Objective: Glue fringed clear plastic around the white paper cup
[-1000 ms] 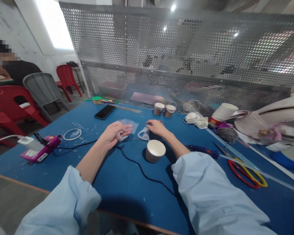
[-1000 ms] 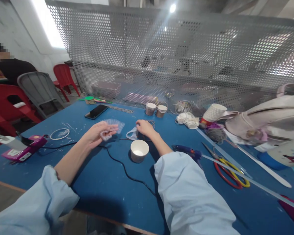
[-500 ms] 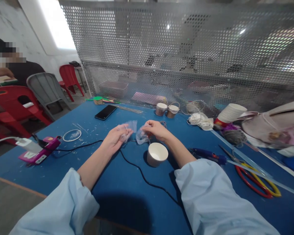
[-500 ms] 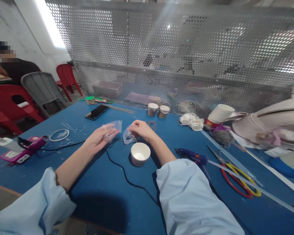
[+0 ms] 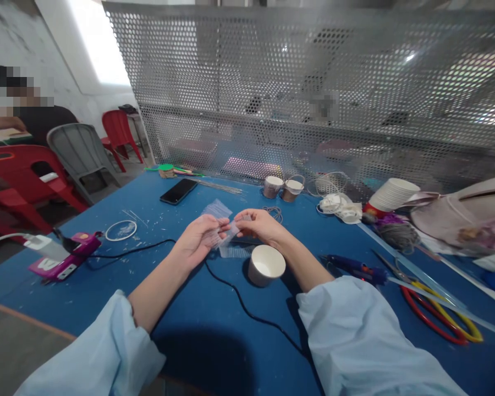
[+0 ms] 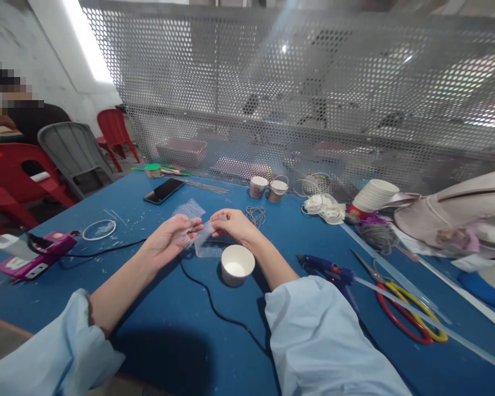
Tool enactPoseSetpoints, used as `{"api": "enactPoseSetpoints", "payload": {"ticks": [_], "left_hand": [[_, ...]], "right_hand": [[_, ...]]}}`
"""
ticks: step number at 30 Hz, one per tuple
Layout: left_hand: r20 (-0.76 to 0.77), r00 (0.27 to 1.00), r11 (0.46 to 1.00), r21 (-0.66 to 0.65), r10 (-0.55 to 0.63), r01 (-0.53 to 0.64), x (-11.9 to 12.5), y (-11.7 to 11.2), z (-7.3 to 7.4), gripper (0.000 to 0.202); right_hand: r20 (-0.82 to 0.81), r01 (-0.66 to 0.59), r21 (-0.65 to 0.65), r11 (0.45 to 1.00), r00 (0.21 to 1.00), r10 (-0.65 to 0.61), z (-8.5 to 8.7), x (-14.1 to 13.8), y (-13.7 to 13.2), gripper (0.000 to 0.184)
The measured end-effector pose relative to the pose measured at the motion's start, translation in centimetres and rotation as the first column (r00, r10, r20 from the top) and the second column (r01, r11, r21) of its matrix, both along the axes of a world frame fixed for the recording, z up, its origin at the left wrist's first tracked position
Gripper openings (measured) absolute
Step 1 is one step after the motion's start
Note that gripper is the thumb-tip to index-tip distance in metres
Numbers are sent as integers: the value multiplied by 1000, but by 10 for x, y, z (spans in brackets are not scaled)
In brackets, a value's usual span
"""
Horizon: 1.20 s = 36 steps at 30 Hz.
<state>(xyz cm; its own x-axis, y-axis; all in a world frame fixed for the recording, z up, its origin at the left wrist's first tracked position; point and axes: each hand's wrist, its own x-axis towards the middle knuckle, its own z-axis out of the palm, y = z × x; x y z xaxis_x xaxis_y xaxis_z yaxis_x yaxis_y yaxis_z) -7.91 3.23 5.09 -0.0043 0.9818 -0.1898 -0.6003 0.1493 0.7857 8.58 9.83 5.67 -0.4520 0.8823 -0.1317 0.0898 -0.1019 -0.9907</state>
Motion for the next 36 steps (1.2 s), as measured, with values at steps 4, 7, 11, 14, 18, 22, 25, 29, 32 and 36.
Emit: {"api": "enactPoseSetpoints", "payload": {"ticks": [4,7,11,14,18,22,25,29,32,36], "left_hand": [[-30,998,997,51,-58,60,5,-5,3,14],[-20,997,997,-3,-72,72,10,-4,-2,22],[-7,999,997,-59,-42,42,13,0,-11,23],[-3,1000,997,-82,-11,11,14,2,-14,21],[6,1000,996,-89,15,-14,14,2,-15,21],[11,1000,996,-85,18,-17,15,2,-16,20],[6,1000,996,-84,9,-9,15,2,-17,18],[-11,1000,996,-86,-5,4,16,0,-16,16],[-31,999,996,-92,-16,13,17,-1,-14,15],[-64,997,995,-102,-30,23,16,-2,-12,15]], "right_hand": [[7,12,5,1000,1000,-12,1,1,0,9],[-10,-16,-13,1000,1000,16,4,1,-2,9],[-59,-59,-42,997,997,57,9,2,-4,12],[-92,-89,-71,993,992,83,9,4,-2,8],[-130,-84,-110,990,989,69,6,4,2,12],[-135,-86,-120,989,988,69,5,5,3,20],[-117,-88,-107,990,990,75,4,6,2,12],[-103,-68,-107,992,993,57,4,5,1,5],[-103,-50,-116,992,994,38,5,4,2,8],[-98,-28,-137,990,995,15,5,4,2,17]]}}
